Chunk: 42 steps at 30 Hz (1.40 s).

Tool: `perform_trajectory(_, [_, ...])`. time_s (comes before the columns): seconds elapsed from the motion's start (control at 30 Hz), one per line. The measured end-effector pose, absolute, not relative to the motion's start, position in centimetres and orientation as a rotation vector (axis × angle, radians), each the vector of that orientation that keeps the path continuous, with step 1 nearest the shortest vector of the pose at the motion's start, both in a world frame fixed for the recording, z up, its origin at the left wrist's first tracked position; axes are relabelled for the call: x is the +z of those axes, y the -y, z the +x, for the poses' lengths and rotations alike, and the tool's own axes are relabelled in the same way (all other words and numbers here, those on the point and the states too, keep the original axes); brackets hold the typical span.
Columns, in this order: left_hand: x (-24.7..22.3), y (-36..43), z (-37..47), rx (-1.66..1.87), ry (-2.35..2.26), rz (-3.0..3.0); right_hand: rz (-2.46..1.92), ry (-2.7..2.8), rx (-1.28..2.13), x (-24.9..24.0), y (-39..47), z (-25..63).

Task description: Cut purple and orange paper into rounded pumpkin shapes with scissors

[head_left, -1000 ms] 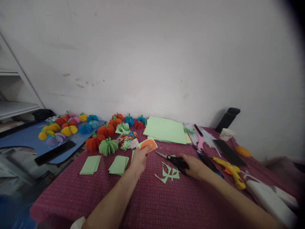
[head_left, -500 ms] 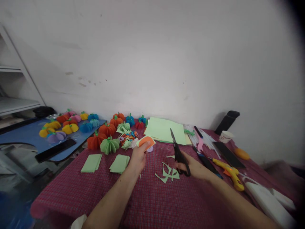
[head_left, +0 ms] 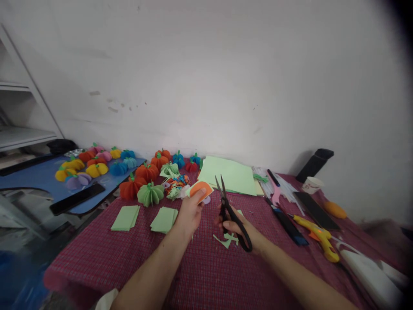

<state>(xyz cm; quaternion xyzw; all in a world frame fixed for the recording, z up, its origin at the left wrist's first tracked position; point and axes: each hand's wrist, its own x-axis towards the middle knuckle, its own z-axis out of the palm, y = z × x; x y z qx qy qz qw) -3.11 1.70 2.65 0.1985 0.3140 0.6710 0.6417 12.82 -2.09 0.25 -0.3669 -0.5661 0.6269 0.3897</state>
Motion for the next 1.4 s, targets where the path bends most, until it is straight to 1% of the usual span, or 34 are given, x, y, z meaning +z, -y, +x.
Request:
perform_trajectory(0.17, [2.0,-1.6,-2.7,1.581,-0.725,0.558,-1.020,1.325,1.328,0.4,1.2,11.7])
perform_trajectory(0.27, [1.6,-1.6,-2.3,1.551,-0.736,0.580,-0.962,1.260,1.162,1.3,0.0,11.3])
perform_trajectory(0.33, [1.5,-1.5,-2.1,1.518,-0.724,0.581,-0.906,1.267,1.115,2.0,-0.7,11.2])
perform_trajectory(0.47, [1.4,-1.3,-1.8,1.466,-0.692,0.600,-0.858,1.253,1.104,2.8,-1.6,10.8])
perform_trajectory(0.73, [1.3,-1.0,-1.2,1.459,-0.712,0.614,-0.878,1.242,1.106,1.6,-2.1,10.7])
perform_trajectory(1.0, [0.5,-1.2,-1.0,1.403,-0.803,0.672,-0.890,1.278,1.137,1.9,-2.1,11.1])
perform_trajectory(1.2, [1.6,-1.1,-1.6,1.348,-0.787,0.587,-0.871,1.221,1.135,1.7,-2.3,11.4])
perform_trajectory(1.4, [2.0,-1.2,-1.8,1.357,-0.809,0.629,-0.877,1.222,1.131,1.5,-2.4,11.5])
